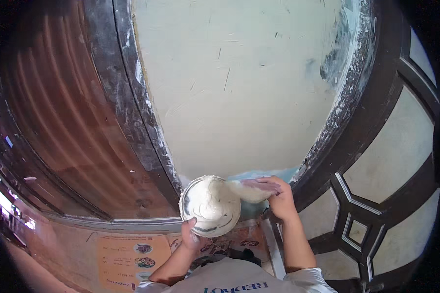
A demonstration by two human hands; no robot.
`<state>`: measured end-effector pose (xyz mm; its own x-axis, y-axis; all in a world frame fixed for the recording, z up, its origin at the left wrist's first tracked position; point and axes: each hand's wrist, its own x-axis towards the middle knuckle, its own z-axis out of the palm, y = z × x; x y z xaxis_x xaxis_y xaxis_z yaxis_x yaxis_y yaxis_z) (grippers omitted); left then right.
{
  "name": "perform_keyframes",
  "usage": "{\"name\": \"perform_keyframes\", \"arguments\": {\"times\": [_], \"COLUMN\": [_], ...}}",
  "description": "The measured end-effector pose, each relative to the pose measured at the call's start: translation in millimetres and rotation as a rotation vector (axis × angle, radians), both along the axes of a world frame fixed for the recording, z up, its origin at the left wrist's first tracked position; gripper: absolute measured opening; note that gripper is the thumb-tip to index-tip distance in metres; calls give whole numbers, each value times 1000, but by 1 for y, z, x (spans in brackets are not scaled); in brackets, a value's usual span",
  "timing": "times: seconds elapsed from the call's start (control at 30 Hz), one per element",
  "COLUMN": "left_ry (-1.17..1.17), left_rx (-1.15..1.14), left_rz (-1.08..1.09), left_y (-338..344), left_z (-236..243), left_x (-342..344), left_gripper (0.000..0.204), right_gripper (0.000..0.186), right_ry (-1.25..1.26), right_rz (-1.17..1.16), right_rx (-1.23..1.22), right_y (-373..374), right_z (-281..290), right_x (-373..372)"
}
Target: The person applies and smooths plaster or filler onto a wall using a putty knife or spatula.
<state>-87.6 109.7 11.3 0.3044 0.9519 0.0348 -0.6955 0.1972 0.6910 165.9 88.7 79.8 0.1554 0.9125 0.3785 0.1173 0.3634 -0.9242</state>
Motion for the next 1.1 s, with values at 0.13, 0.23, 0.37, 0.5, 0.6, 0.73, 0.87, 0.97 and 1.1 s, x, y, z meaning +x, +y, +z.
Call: {"name": "perform_keyframes", "arguments": {"times": [0.13,0.23,0.37,0.5,0.6,0.73,0.87,0.97,1.1], "left_ry": [-46,14,169,130,142,243,339,292,318], "left_rx": [-16,19,72,62,29,28,177,211,59], "left_rz": [0,63,58,2,-16,-27,-3,11,55], "left_y": [3,4,6,9,10,12,14,16,7], "left_z": [4,14,-3,-5,-14,-24,-31,-44,-17], "left_x": [12,27,35,52,61,69,83,90,113], "left_gripper": [72,71,73,75,76,74,65,55,59], "right_gripper": [54,61,53,42,41,36,36,31,29], "right_ry": [-108,-65,148,-37,-135,-724,-787,-894,-1008], "right_rz": [79,198,336,72,-52,-47,-83,-120,-190], "right_rx": [-12,17,8,8,31,228,433,456,505], "right_y": [-3,1,6,10,9,13,18,20,28], "right_z": [18,21,24,33,51,69,64,65,58], "right_x": [15,28,47,55,60,74,81,86,89]}}
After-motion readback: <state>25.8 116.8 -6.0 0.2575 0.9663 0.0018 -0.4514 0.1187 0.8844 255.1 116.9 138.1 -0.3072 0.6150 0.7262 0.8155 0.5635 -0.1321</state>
